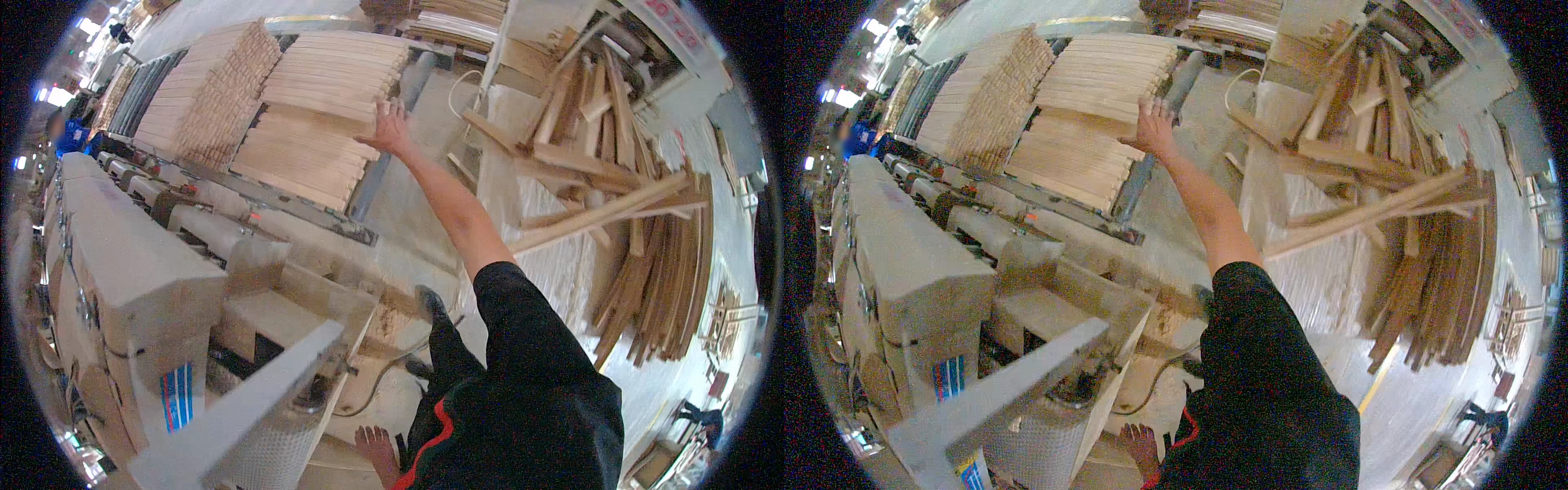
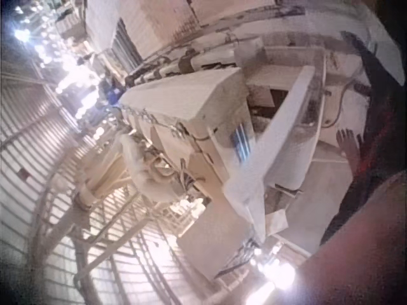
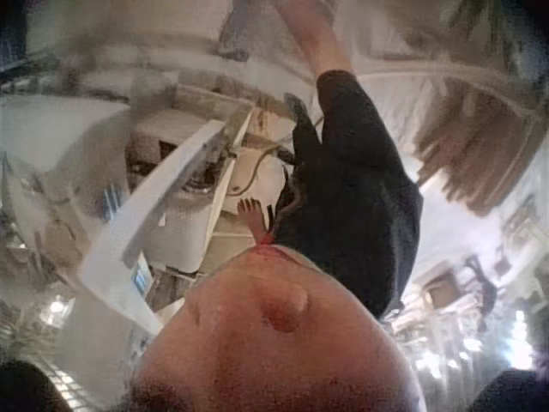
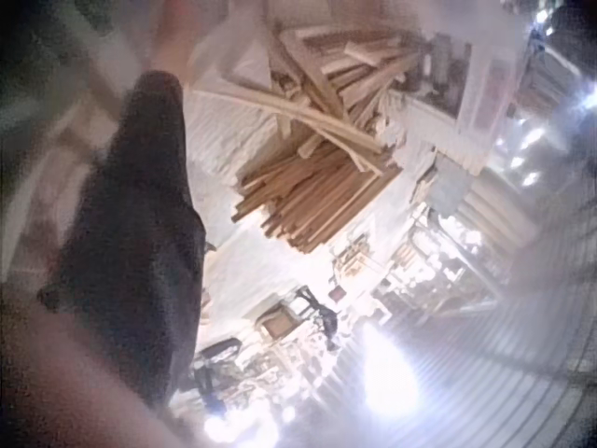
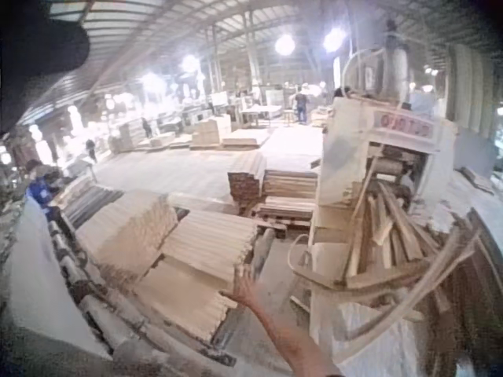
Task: The person repeatedly picks up wooden planks and feeds them into a woodworking machine, then stacks the processed planks on a nearby pile. Later, the person picks up and examines printed documents while walking through the workshop.
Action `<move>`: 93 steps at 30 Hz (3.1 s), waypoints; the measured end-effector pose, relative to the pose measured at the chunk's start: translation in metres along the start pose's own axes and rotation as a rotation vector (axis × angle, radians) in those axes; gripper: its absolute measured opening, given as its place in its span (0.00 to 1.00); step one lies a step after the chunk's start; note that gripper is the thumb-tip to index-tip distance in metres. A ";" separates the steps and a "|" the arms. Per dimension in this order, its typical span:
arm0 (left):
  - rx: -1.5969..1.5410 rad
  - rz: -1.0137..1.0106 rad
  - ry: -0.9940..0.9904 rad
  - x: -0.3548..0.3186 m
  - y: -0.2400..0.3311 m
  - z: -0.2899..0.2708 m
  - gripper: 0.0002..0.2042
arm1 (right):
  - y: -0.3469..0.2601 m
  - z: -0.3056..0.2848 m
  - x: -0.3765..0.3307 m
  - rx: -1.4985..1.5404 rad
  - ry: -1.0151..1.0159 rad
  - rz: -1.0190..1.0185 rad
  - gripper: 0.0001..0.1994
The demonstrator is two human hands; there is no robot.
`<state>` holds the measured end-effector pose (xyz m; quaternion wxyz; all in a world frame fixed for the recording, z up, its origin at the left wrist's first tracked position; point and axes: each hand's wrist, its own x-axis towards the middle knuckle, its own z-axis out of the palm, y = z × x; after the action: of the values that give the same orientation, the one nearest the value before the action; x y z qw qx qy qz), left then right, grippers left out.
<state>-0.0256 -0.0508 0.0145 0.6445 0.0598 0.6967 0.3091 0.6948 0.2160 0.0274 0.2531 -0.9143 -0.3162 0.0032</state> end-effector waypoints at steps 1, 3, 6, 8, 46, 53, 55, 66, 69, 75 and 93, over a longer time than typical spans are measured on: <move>-0.025 0.006 0.002 -0.003 -0.004 0.012 0.23 | 0.002 0.008 0.018 0.010 0.009 0.032 0.60; -0.064 0.009 -0.002 -0.025 -0.003 0.042 0.23 | 0.011 0.026 0.044 0.012 0.048 0.082 0.62; 0.068 0.035 0.024 -0.031 -0.009 0.068 0.24 | 0.006 0.054 0.057 -0.039 0.041 0.112 0.63; 0.062 0.033 0.015 -0.039 -0.009 0.090 0.24 | -0.001 0.061 0.062 0.003 0.101 0.142 0.63; 0.201 -0.096 -0.134 -0.021 -0.002 0.186 0.19 | -0.044 -0.003 -0.019 -0.089 -0.244 0.098 0.54; -0.127 -0.525 -0.992 0.056 -0.026 0.390 0.37 | 0.006 -0.085 -0.263 0.189 -0.154 0.170 0.54; -0.293 -0.721 -1.301 0.065 -0.031 0.420 0.40 | 0.001 -0.116 -0.343 -0.086 -0.298 0.341 0.54; -0.264 -0.466 -1.156 -0.087 -0.060 0.159 0.39 | 0.055 -0.255 -0.676 -0.070 -0.314 -0.093 0.56; -0.422 -0.407 -1.187 -0.094 -0.023 0.081 0.39 | 0.021 -0.273 -0.693 0.027 -0.347 -0.256 0.55; -0.482 -0.009 -0.930 -0.067 0.092 -0.001 0.46 | -0.140 -0.224 -0.705 0.136 -0.314 -0.368 0.54; -0.770 0.339 -1.044 -0.053 0.079 -0.079 0.37 | -0.367 -0.082 -0.724 0.132 -0.364 -0.217 0.54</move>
<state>-0.1159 -0.0411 0.0989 0.8149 0.0757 0.1142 0.5632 -0.0820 0.0049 0.1580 0.2500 -0.8407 -0.4524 0.1613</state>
